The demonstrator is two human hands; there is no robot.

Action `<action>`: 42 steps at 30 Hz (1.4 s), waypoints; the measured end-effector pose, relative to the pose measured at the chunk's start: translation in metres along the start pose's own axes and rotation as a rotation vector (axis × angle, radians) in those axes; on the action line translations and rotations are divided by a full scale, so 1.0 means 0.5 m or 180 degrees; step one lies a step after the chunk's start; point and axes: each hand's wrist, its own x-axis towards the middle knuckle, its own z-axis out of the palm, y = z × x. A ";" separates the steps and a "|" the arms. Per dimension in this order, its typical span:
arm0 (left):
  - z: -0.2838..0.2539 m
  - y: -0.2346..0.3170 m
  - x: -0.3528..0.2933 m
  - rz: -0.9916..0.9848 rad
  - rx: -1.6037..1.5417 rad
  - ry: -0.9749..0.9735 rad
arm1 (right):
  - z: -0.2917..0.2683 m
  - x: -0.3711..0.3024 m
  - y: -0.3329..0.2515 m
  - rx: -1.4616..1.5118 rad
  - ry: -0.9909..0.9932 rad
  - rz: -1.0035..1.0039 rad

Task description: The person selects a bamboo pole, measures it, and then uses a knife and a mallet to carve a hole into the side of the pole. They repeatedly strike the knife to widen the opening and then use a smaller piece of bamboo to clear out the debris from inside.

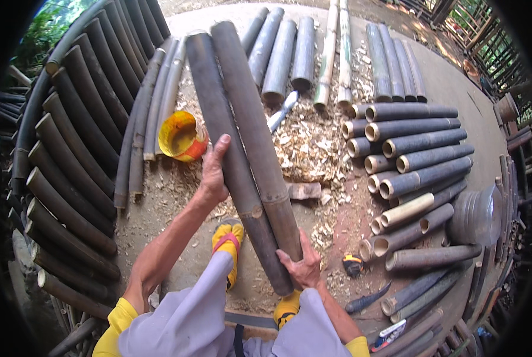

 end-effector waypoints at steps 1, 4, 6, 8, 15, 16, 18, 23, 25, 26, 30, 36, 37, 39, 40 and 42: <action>0.013 0.002 0.009 -0.0097 0.0005 -0.0223 | 0.001 -0.010 0.004 -0.0013 0.0127 -0.0006; 0.022 0.018 -0.005 -0.0165 0.0198 -0.0480 | 0.038 -0.037 0.017 0.0023 0.0359 -0.0055; 0.025 0.032 -0.022 -0.0068 0.0370 -0.0484 | 0.060 -0.057 0.021 0.0187 0.0314 0.0076; 0.043 0.024 -0.024 -0.0005 0.0394 -0.0536 | 0.055 -0.062 0.012 0.0377 0.0429 0.0225; 0.140 0.136 0.048 -0.0066 0.0822 -0.1193 | 0.036 0.005 0.012 0.0790 0.0988 -0.0190; 0.171 0.159 0.058 0.0027 0.0807 -0.1306 | 0.021 0.032 0.006 0.1098 0.0940 -0.0431; 0.202 0.210 0.065 0.0082 0.1092 -0.1362 | -0.017 0.109 -0.066 0.2049 0.0655 -0.0327; 0.232 0.227 0.071 0.0519 0.1321 -0.1135 | -0.075 0.197 -0.088 0.2664 0.0576 0.0265; 0.208 0.220 0.062 0.0679 0.0793 -0.0783 | -0.082 0.187 -0.060 0.2061 0.0964 0.0157; 0.183 0.214 0.057 0.0751 0.0546 -0.0566 | -0.092 0.175 -0.053 0.1638 0.0968 0.0199; 0.051 0.189 0.039 0.0521 0.0386 -0.0119 | -0.144 0.132 -0.035 0.0501 0.0258 0.0610; -0.045 0.159 0.049 0.0512 0.0630 0.0305 | -0.103 0.122 -0.053 0.0787 0.0050 0.0454; -0.033 0.193 0.046 0.0617 0.0856 0.0264 | -0.089 0.137 -0.086 0.1243 0.0221 0.0431; -0.006 0.260 0.080 0.0837 0.0716 -0.0165 | -0.074 0.167 -0.120 0.2064 0.0510 0.0269; 0.014 0.293 0.085 0.0966 0.0874 -0.0344 | -0.078 0.180 -0.126 0.1977 0.0546 0.0260; 0.044 0.346 0.092 0.0869 0.0308 -0.0571 | -0.085 0.208 -0.151 0.2243 0.0677 0.0225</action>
